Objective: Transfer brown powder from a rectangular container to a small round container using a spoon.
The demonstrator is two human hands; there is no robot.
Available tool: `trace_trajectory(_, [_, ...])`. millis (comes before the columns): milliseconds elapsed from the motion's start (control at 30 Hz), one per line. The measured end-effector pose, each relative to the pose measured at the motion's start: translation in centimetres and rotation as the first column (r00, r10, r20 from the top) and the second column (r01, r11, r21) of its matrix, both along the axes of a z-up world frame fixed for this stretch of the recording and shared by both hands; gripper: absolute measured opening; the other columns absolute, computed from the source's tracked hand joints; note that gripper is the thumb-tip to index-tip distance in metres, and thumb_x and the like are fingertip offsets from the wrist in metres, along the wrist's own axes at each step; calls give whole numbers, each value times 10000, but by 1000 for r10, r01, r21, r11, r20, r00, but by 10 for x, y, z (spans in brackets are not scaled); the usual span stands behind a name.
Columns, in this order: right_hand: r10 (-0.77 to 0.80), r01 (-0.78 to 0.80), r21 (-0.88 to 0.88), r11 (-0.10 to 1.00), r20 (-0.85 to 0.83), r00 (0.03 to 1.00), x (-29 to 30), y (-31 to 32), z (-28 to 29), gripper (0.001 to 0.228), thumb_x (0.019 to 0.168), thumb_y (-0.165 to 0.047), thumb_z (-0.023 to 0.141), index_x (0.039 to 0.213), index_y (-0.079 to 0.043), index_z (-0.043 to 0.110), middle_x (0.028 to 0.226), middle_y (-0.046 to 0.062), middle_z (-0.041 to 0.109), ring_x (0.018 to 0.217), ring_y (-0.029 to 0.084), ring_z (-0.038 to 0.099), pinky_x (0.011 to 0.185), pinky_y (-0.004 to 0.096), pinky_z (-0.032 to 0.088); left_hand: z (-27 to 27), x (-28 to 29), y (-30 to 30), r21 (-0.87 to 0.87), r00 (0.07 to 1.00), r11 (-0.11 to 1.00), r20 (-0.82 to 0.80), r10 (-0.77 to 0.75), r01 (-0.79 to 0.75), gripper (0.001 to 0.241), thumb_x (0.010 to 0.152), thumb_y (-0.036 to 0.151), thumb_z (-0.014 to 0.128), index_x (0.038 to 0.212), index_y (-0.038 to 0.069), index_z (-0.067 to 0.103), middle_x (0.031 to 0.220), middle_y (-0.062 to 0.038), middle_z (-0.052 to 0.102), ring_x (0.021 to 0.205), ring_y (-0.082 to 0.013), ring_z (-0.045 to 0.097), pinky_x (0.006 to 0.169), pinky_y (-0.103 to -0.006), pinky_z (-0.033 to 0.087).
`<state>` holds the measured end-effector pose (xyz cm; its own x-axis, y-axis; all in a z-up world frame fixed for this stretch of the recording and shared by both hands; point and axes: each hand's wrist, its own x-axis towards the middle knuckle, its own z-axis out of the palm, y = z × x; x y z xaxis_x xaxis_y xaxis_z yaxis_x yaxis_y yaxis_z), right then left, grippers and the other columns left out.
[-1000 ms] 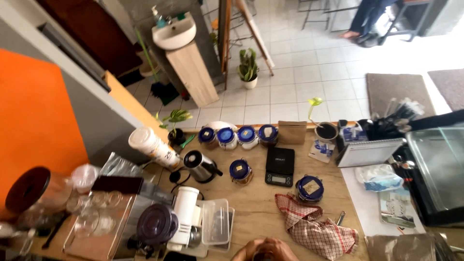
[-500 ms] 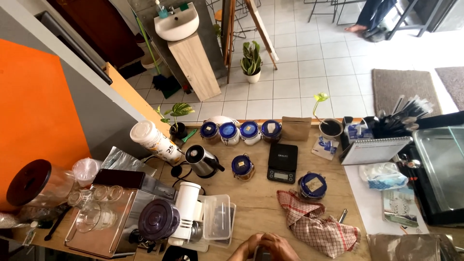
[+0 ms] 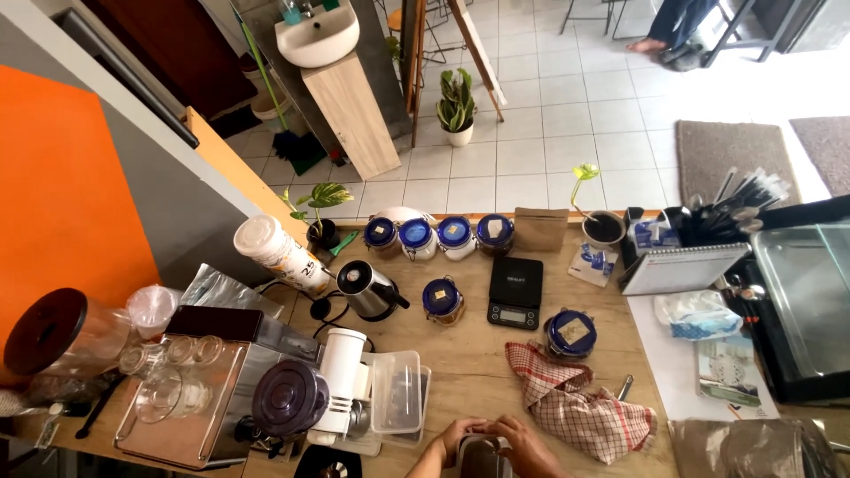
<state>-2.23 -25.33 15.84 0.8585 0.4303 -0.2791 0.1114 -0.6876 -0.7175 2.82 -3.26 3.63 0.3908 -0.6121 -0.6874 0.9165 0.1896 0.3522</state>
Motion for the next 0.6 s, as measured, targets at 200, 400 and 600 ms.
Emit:
trace_trajectory(200, [-28, 15, 170, 985, 73, 997, -16, -21, -49, 155, 830, -179, 824, 972, -194, 762, 968, -70, 731, 728, 58, 660, 661, 191, 590, -5, 3, 20, -236, 995, 972, -97, -29, 6, 510, 1059, 295, 457, 1274, -113, 674, 1293, -210, 716, 1178, -269, 679, 1108, -314, 468])
trace_trajectory(400, [-196, 131, 345, 930, 160, 967, -31, -16, -63, 78, 851, -114, 770, 924, -138, 760, 935, -32, 784, 760, 87, 746, 692, 189, 689, 44, -7, 16, 366, 988, 923, 136, 72, -118, 632, 1052, 455, 365, 941, 50, 838, 1024, -148, 820, 921, -254, 754, 881, -353, 569])
trace_trajectory(600, [-384, 370, 352, 860, -31, 923, -38, -24, 2, 181, 771, -71, 817, 935, -145, 800, 819, -47, 832, 720, 76, 781, 670, 211, 664, 42, -25, 22, 594, 832, 773, 529, -168, -222, 677, 983, 565, 388, 1013, 1, 763, 1056, -84, 776, 952, -171, 669, 901, -299, 500])
